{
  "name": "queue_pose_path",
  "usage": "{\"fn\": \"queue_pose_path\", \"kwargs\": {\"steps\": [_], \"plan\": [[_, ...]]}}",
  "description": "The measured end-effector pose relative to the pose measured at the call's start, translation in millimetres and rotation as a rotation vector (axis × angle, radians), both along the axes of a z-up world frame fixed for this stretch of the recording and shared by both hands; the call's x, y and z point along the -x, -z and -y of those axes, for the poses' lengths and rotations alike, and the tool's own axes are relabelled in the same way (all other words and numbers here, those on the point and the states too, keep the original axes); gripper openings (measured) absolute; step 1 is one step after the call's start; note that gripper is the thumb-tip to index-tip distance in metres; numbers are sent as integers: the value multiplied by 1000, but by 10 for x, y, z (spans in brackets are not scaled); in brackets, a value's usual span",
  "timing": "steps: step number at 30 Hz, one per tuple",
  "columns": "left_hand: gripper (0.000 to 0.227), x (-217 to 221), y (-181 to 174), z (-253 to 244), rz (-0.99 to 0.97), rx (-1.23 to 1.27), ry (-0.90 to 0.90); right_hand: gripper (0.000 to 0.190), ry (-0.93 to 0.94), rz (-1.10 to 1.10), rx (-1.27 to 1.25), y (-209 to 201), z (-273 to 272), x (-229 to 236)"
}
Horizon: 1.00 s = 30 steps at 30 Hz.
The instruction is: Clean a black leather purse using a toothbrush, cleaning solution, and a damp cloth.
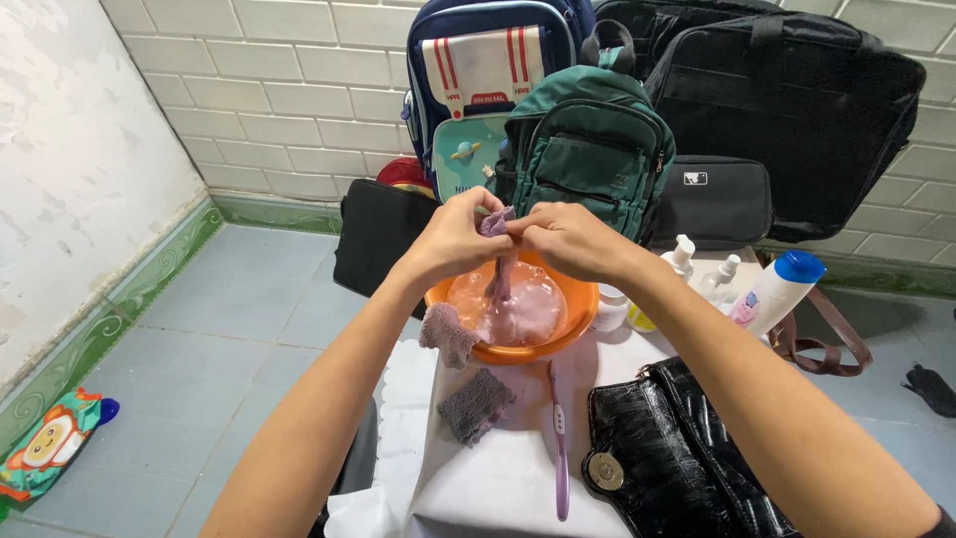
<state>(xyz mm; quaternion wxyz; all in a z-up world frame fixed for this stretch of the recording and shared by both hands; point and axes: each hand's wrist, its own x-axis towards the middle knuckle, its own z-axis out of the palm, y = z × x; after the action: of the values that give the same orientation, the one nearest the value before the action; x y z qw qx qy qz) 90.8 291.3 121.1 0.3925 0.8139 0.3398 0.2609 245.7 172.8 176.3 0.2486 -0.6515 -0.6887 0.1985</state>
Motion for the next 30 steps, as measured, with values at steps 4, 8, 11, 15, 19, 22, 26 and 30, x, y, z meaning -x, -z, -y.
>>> {"fn": "queue_pose_path", "kwargs": {"steps": [4, 8, 11, 15, 19, 22, 26, 30], "plan": [[18, -158, 125, -78, -42, -191, -49, 32, 146, 103, -402, 435, -115, -207], [18, -252, 140, -106, -17, -138, -98, 65, 231, -304, -42, 759, -205, -48], [28, -122, 48, -40, -5, -134, -117, 64, 257, -321, 30, 893, -326, -47], [27, 150, 88, -118, -71, -136, -173, 43, 252, -534, -16, 652, -190, -45], [37, 179, 160, 52, -68, -85, -73, 36, 189, -606, -128, 570, -253, -55], [33, 105, 233, 190, -73, -98, 19, 33, 281, -609, -142, 592, -293, 0], [35, -53, 366, 183, -7, -12, 97, 27, 428, -884, -170, 658, -355, 87], [35, -24, 257, 309, 2, 76, 79, 32, 431, -1034, -139, 548, -251, 145]]}}
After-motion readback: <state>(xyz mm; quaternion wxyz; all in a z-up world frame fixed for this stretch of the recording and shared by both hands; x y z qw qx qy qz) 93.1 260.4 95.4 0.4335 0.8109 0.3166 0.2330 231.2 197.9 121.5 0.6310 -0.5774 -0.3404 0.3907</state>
